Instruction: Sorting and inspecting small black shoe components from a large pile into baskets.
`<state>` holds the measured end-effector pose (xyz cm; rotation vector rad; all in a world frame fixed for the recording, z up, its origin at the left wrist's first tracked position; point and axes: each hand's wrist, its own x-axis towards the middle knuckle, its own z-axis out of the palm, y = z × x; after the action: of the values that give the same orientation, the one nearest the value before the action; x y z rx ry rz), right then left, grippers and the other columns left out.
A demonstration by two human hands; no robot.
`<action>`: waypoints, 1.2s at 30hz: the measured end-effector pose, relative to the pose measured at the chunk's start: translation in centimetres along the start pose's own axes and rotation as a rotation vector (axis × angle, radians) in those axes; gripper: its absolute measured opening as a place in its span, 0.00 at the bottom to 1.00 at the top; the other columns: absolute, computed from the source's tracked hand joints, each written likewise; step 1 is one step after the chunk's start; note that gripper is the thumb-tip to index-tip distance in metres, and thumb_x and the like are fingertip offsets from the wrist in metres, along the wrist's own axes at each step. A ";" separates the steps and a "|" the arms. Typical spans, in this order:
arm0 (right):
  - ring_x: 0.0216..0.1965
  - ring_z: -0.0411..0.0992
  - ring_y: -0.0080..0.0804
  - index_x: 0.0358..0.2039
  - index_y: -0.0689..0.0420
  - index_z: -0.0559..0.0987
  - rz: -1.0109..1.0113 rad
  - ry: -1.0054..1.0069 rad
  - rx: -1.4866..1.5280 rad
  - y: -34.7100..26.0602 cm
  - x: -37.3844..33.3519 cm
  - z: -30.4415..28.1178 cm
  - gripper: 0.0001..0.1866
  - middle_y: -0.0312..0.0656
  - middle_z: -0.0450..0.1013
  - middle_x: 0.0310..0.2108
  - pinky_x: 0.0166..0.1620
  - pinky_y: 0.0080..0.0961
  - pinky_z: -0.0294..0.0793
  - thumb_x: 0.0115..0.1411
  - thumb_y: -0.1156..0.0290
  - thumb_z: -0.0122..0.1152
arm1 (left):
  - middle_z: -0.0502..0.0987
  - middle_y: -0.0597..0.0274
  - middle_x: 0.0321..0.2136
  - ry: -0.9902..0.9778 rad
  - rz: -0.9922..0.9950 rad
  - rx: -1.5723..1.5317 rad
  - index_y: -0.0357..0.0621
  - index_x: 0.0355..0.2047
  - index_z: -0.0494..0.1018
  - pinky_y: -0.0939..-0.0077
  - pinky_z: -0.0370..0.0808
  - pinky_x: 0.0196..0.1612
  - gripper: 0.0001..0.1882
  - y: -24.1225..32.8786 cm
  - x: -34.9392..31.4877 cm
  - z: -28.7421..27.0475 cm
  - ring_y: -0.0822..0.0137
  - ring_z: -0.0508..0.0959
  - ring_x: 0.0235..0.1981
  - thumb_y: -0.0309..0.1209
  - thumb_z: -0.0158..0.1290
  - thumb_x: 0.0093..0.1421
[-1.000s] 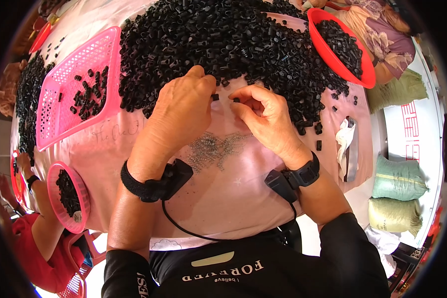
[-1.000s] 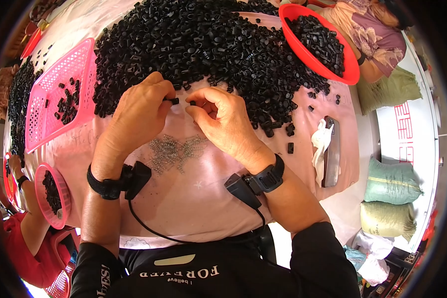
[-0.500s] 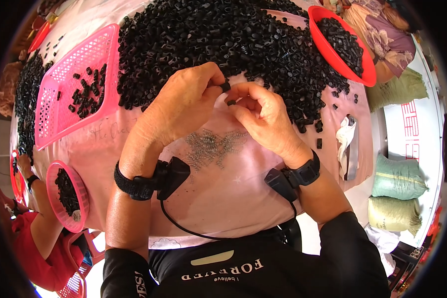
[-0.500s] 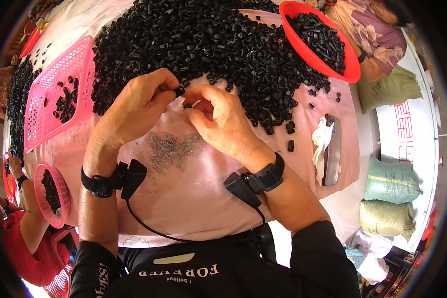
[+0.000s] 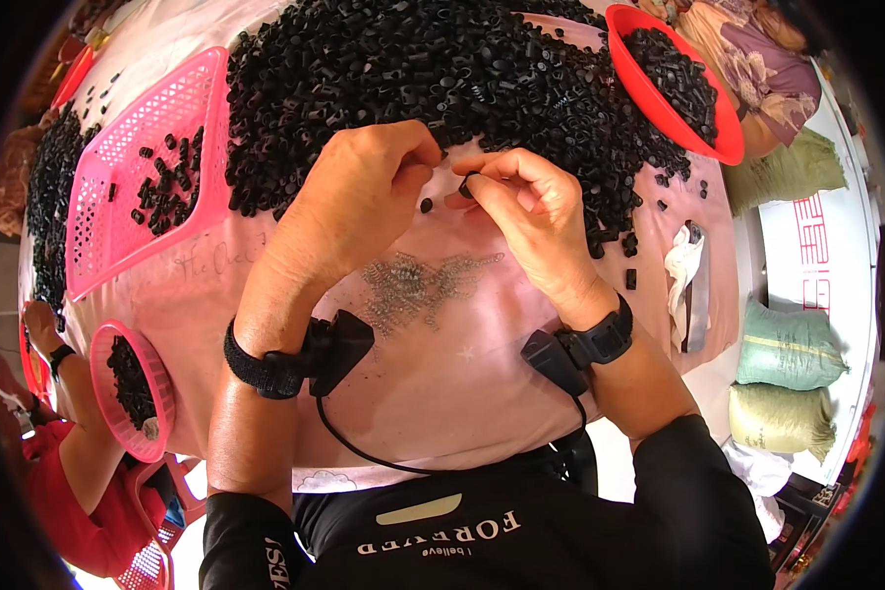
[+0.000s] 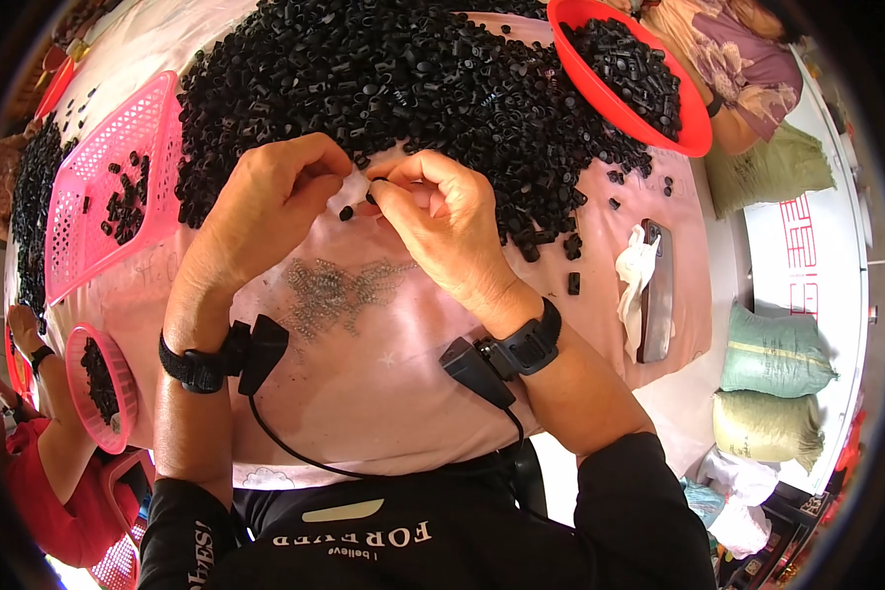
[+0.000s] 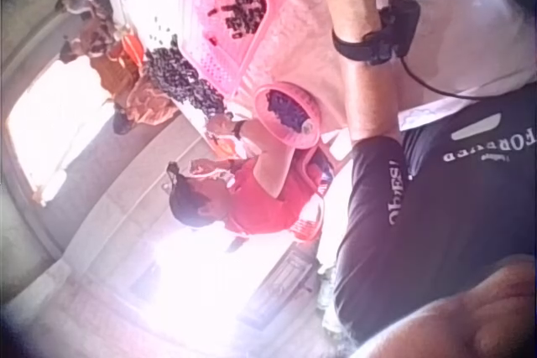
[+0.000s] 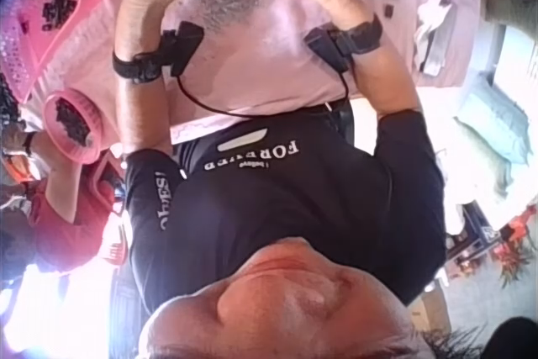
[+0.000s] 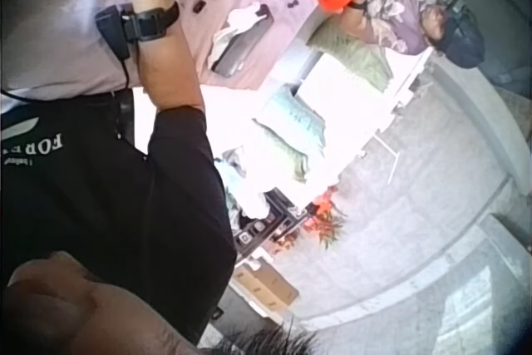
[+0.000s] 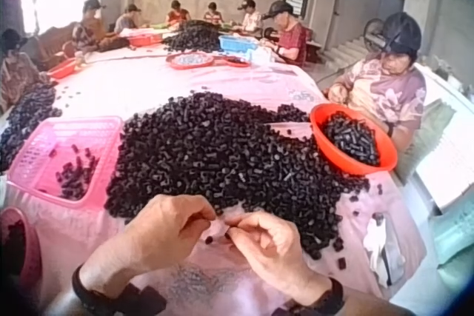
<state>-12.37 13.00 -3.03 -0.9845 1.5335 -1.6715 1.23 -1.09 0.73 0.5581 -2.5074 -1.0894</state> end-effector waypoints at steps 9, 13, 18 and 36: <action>0.37 0.80 0.22 0.37 0.65 0.77 -0.037 0.016 0.022 0.2 0.1 0.0 0.05 0.38 0.78 0.35 0.41 0.16 0.79 0.60 0.84 0.63 | 0.81 0.47 0.27 -0.095 0.047 0.194 0.34 0.33 0.79 0.63 0.78 0.37 0.08 0.1 -0.7 1.1 0.49 0.83 0.32 0.19 0.55 0.52; 0.36 0.78 0.19 0.39 0.65 0.79 -0.066 0.017 -0.076 0.3 0.3 -0.1 0.06 0.37 0.78 0.35 0.40 0.16 0.78 0.60 0.84 0.63 | 0.81 0.47 0.27 -0.119 0.057 0.217 0.34 0.31 0.79 0.63 0.79 0.36 0.07 0.4 -1.0 1.2 0.50 0.83 0.32 0.20 0.55 0.50; 0.33 0.75 0.16 0.40 0.62 0.83 -0.150 0.088 -0.122 0.9 0.5 -0.3 0.07 0.35 0.77 0.38 0.36 0.15 0.75 0.60 0.81 0.65 | 0.80 0.49 0.24 -0.123 0.092 0.249 0.34 0.29 0.77 0.64 0.78 0.35 0.05 0.2 -0.8 1.2 0.50 0.83 0.30 0.20 0.56 0.49; 0.38 0.80 0.24 0.46 0.62 0.77 -0.114 0.177 0.131 0.4 0.5 -0.3 0.09 0.38 0.77 0.40 0.42 0.22 0.81 0.73 0.72 0.52 | 0.78 0.53 0.29 -0.250 0.143 0.210 0.37 0.26 0.76 0.57 0.75 0.37 0.04 2.7 -1.9 4.5 0.48 0.79 0.33 0.24 0.59 0.49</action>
<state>-12.94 12.70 -3.36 -0.8898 1.4808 -1.9579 0.21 4.25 -0.43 0.3047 -2.8506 -0.8971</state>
